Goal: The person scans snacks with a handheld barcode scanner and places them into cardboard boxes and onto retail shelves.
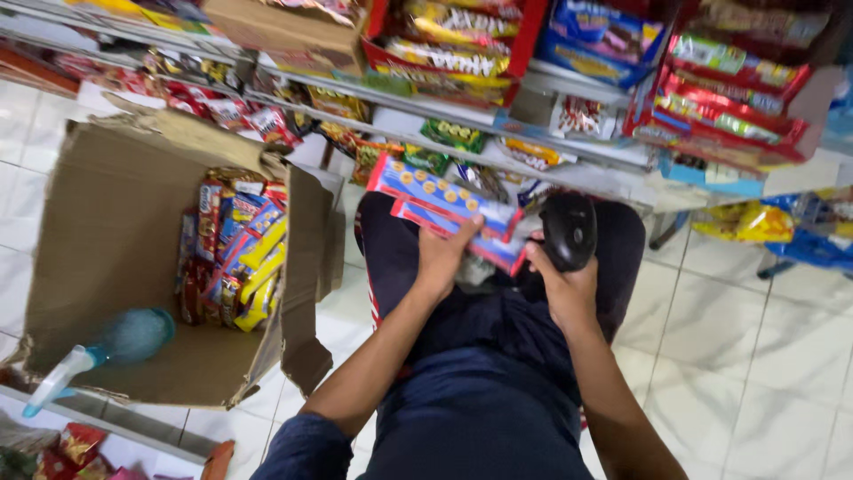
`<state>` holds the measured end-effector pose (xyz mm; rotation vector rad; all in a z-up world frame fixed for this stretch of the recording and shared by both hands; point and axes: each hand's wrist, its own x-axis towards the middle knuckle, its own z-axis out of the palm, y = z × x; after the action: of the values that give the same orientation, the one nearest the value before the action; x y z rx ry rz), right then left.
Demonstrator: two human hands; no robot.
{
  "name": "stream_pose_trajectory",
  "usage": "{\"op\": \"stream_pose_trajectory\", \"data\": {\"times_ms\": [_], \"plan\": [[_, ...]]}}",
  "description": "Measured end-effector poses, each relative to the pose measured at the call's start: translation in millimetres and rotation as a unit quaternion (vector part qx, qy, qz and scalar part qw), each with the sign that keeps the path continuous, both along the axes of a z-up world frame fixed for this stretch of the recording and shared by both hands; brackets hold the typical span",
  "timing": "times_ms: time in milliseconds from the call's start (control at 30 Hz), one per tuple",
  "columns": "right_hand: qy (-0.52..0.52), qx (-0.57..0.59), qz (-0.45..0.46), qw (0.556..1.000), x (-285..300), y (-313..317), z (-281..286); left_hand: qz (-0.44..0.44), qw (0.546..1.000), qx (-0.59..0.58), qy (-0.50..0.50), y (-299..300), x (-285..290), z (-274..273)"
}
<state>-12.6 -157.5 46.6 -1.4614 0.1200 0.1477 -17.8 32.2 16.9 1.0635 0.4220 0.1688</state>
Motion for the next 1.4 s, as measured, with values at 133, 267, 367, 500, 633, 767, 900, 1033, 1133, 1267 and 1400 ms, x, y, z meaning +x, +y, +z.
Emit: {"op": "stream_pose_trajectory", "data": {"times_ms": [133, 267, 367, 500, 633, 767, 900, 1033, 1133, 1267, 1400], "plan": [[-0.068, -0.103, 0.058, 0.991, 8.2, -2.3, 24.1, -0.054, 0.998, 0.019, 0.015, 6.6, -5.3, 39.0], [-0.085, -0.095, 0.088, 0.988, 26.6, 10.0, 36.0, -0.075, 0.996, 0.047, -0.02, 17.4, 1.8, 78.2], [-0.114, -0.069, 0.074, 0.988, 31.2, 21.8, 40.9, -0.085, 0.995, 0.037, -0.035, 23.8, 5.1, 103.0], [-0.174, 0.009, 0.026, 0.984, 37.9, 43.7, 54.5, -0.089, 0.993, 0.028, -0.074, 34.4, 17.0, 135.8], [-0.227, 0.002, -0.018, 0.974, 50.2, 58.0, 73.6, -0.094, 0.985, 0.062, -0.134, 47.6, 38.7, 152.7], [-0.324, -0.057, -0.027, 0.944, 58.2, 55.2, 85.5, -0.072, 0.98, 0.098, -0.157, 59.5, 53.2, 157.9], [-0.314, 0.017, -0.033, 0.949, 64.4, 43.2, 83.6, -0.079, 0.978, 0.031, -0.189, 44.0, 65.9, 163.4], [-0.337, -0.011, -0.041, 0.94, 61.5, 23.6, 82.6, -0.093, 0.978, -0.033, -0.183, 21.2, 70.8, 166.6], [-0.33, -0.038, -0.062, 0.941, 60.3, 7.2, 82.5, -0.109, 0.977, -0.034, -0.18, 3.4, 78.3, 161.0], [-0.35, -0.117, -0.1, 0.924, 52.9, -13.3, 81.8, -0.147, 0.974, -0.028, -0.169, -12.1, 83.0, 146.7], [-0.365, -0.132, -0.147, 0.91, 55.1, -31.8, 80.9, -0.201, 0.966, 0.023, -0.159, -11.8, 82.2, 155.0]]}}
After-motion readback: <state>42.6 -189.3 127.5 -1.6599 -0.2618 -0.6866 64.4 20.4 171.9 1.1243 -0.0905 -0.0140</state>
